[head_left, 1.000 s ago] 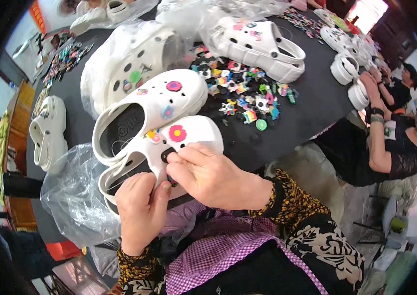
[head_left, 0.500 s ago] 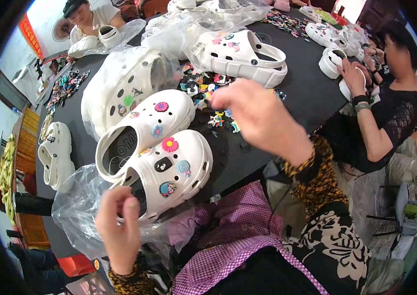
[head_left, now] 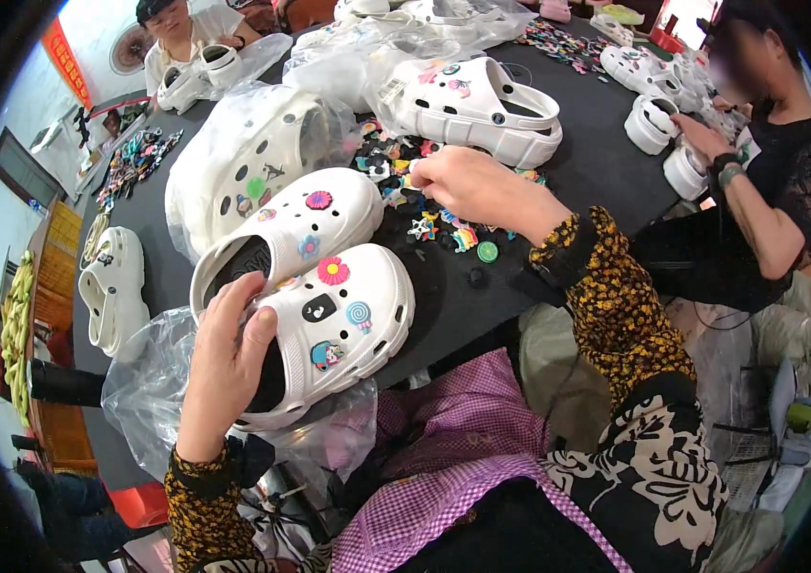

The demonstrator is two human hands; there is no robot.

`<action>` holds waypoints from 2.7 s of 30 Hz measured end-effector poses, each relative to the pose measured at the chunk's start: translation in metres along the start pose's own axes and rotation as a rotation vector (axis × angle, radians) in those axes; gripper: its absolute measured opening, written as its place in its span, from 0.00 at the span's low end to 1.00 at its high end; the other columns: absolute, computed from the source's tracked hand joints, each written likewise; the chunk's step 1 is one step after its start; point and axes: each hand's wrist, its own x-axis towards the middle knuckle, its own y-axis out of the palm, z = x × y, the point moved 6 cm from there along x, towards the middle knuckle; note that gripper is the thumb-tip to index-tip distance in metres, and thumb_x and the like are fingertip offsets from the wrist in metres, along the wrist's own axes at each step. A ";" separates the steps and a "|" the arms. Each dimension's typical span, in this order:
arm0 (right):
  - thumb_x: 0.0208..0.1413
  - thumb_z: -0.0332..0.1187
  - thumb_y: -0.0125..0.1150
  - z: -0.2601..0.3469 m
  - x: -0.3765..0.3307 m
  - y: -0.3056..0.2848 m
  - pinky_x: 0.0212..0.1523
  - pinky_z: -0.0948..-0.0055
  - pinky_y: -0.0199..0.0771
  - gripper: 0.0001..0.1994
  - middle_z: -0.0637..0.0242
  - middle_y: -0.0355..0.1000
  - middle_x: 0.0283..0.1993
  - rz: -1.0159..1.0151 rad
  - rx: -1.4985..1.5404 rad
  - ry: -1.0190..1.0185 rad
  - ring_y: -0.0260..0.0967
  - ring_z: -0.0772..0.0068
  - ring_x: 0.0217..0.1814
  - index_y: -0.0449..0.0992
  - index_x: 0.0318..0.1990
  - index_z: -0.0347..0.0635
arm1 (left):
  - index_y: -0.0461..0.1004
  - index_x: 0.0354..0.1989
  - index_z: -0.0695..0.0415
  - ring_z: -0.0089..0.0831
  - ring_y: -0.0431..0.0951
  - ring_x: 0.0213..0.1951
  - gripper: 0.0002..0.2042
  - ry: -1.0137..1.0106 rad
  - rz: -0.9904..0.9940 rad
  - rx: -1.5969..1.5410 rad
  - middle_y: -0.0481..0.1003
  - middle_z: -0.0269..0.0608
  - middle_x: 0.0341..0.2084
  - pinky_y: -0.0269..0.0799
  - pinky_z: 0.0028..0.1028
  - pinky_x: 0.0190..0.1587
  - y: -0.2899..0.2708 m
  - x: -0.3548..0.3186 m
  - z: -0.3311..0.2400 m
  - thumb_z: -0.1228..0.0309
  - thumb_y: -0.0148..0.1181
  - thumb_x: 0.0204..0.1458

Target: Decorate clog-style shoes with charms/pins.

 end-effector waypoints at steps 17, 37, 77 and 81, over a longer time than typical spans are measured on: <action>0.44 0.28 0.63 0.010 0.009 0.010 0.41 0.60 0.68 0.10 0.54 0.70 0.32 -0.011 0.132 0.028 0.68 0.52 0.38 0.71 0.33 0.34 | 0.64 0.52 0.67 0.32 0.73 0.43 0.19 -0.035 0.076 -0.230 0.71 0.48 0.43 0.67 0.26 0.47 0.003 0.011 0.001 0.79 0.47 0.50; 0.45 0.27 0.60 0.084 0.070 -0.012 0.38 0.66 0.72 0.07 0.53 0.75 0.29 -0.252 0.447 -0.144 0.74 0.58 0.33 0.78 0.33 0.34 | 0.65 0.52 0.65 0.42 0.75 0.44 0.18 -0.002 0.107 -0.269 0.73 0.56 0.41 0.68 0.31 0.47 0.008 0.008 0.005 0.76 0.45 0.51; 0.47 0.24 0.59 0.092 0.068 0.001 0.47 0.62 0.67 0.07 0.57 0.74 0.34 -0.134 0.162 -0.400 0.70 0.55 0.42 0.78 0.34 0.35 | 0.63 0.54 0.65 0.49 0.71 0.49 0.19 0.066 0.096 -0.212 0.72 0.57 0.44 0.65 0.38 0.53 0.008 0.005 0.010 0.75 0.47 0.52; 0.47 0.26 0.57 0.090 0.071 0.000 0.48 0.61 0.70 0.08 0.55 0.75 0.37 -0.085 0.139 -0.362 0.71 0.53 0.44 0.81 0.34 0.37 | 0.63 0.54 0.66 0.50 0.71 0.49 0.19 0.061 0.102 -0.225 0.72 0.57 0.44 0.64 0.38 0.53 0.009 0.007 0.006 0.75 0.47 0.52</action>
